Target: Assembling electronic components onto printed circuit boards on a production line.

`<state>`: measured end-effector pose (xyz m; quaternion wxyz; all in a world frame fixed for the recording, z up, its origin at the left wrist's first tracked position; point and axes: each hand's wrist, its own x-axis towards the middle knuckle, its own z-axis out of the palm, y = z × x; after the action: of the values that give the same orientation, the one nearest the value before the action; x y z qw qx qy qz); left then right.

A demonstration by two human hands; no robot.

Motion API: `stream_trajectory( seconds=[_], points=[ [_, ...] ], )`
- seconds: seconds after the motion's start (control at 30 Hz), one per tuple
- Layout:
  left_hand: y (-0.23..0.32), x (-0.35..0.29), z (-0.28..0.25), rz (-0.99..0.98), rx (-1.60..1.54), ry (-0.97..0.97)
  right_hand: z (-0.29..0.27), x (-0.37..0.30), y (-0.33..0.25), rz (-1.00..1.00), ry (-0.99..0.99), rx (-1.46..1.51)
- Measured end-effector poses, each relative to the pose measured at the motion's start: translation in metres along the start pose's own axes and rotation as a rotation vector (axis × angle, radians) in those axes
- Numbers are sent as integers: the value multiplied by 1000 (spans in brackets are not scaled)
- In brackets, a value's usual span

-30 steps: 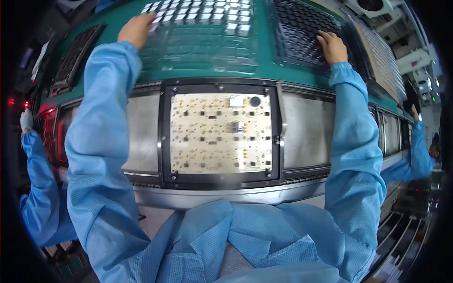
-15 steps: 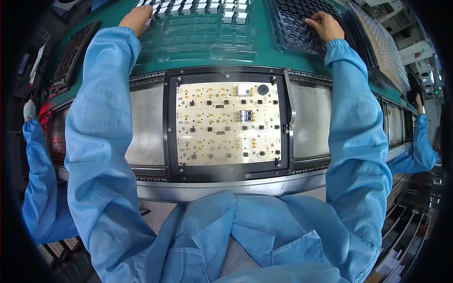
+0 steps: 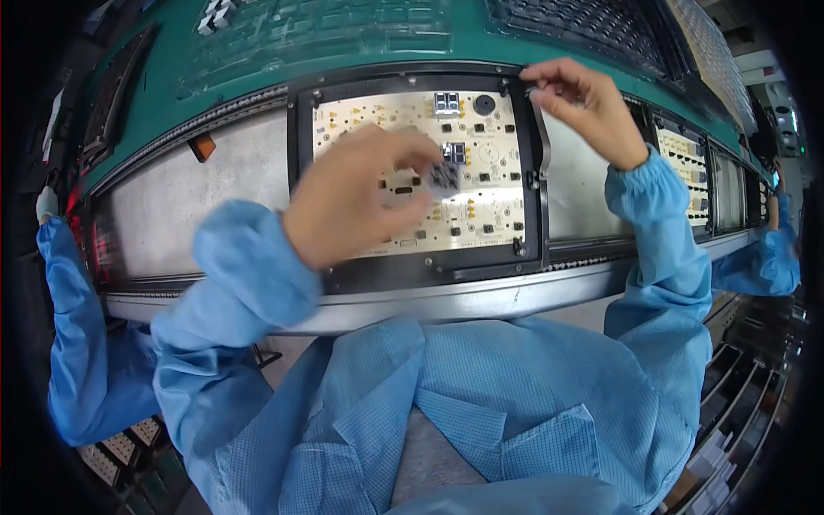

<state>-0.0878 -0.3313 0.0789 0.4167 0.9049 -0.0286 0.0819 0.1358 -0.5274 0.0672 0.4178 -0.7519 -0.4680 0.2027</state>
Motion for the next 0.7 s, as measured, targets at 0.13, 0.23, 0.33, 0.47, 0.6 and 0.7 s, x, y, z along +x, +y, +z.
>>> stream_trajectory(
  seconds=[0.13,0.23,0.33,0.47,0.6,0.7],
  points=[
    [-5,-24,38,13,252,49,26,-27,-13,-53,-41,-137],
    [-1,-30,43,57,308,85,32,-39,-19,-77,-29,-134],
    [2,-27,54,73,329,139,29,-45,-17,-94,-21,-131],
    [8,-25,54,44,341,80,33,-49,-22,-57,-34,-98],
    [9,-26,45,79,384,53,40,-51,-25,-44,-53,-82],
    [15,-19,43,95,424,27,34,-53,-24,-40,-52,-78]
  ],
)
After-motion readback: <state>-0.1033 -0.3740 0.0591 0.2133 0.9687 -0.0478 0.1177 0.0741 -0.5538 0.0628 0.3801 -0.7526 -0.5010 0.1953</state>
